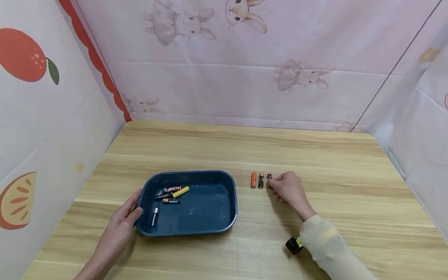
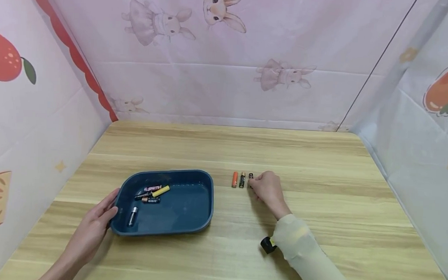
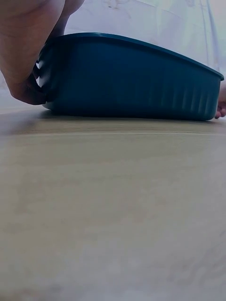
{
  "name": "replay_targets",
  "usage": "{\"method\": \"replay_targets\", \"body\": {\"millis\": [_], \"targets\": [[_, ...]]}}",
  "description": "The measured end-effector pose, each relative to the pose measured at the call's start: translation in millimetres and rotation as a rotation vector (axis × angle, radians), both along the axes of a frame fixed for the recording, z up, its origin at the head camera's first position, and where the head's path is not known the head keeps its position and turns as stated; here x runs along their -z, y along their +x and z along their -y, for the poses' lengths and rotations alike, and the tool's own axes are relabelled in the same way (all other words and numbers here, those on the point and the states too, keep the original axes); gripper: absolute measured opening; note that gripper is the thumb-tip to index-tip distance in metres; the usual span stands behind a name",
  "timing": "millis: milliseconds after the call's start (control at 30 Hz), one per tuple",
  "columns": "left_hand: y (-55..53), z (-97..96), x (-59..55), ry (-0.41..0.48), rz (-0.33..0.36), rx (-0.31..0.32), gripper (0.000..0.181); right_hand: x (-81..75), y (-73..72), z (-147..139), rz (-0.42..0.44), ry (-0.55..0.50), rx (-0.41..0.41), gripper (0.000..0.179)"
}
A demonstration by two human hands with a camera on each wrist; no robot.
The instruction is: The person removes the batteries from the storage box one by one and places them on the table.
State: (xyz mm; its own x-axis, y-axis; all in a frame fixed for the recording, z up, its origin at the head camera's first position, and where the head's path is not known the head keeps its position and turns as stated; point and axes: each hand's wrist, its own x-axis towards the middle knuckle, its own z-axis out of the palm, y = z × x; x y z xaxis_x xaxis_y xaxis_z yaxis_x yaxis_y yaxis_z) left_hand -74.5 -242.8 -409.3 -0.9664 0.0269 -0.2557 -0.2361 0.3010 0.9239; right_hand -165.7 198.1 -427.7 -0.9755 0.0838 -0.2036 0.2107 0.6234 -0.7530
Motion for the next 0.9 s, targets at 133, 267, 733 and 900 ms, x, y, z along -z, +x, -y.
{"method": "replay_targets", "body": {"millis": [133, 267, 733, 900], "targets": [[0.4, -0.9, -1.2, 0.004, 0.007, -0.009, 0.059, -0.2, -0.1, 0.5, 0.009, 0.000, -0.001, 0.032], [0.6, -1.3, -1.5, 0.016, 0.009, -0.017, 0.059, 0.3, -0.3, 0.6, 0.026, 0.002, -0.004, 0.034], [0.2, -1.3, -0.6, 0.015, 0.006, -0.018, 0.059, 0.6, 1.4, 0.0, 0.054, 0.006, 0.009, 0.040], [0.1, -1.1, -0.7, 0.010, 0.010, -0.019, 0.059, -1.8, 4.6, -2.3, 0.067, -0.019, 0.011, 0.042]]}}
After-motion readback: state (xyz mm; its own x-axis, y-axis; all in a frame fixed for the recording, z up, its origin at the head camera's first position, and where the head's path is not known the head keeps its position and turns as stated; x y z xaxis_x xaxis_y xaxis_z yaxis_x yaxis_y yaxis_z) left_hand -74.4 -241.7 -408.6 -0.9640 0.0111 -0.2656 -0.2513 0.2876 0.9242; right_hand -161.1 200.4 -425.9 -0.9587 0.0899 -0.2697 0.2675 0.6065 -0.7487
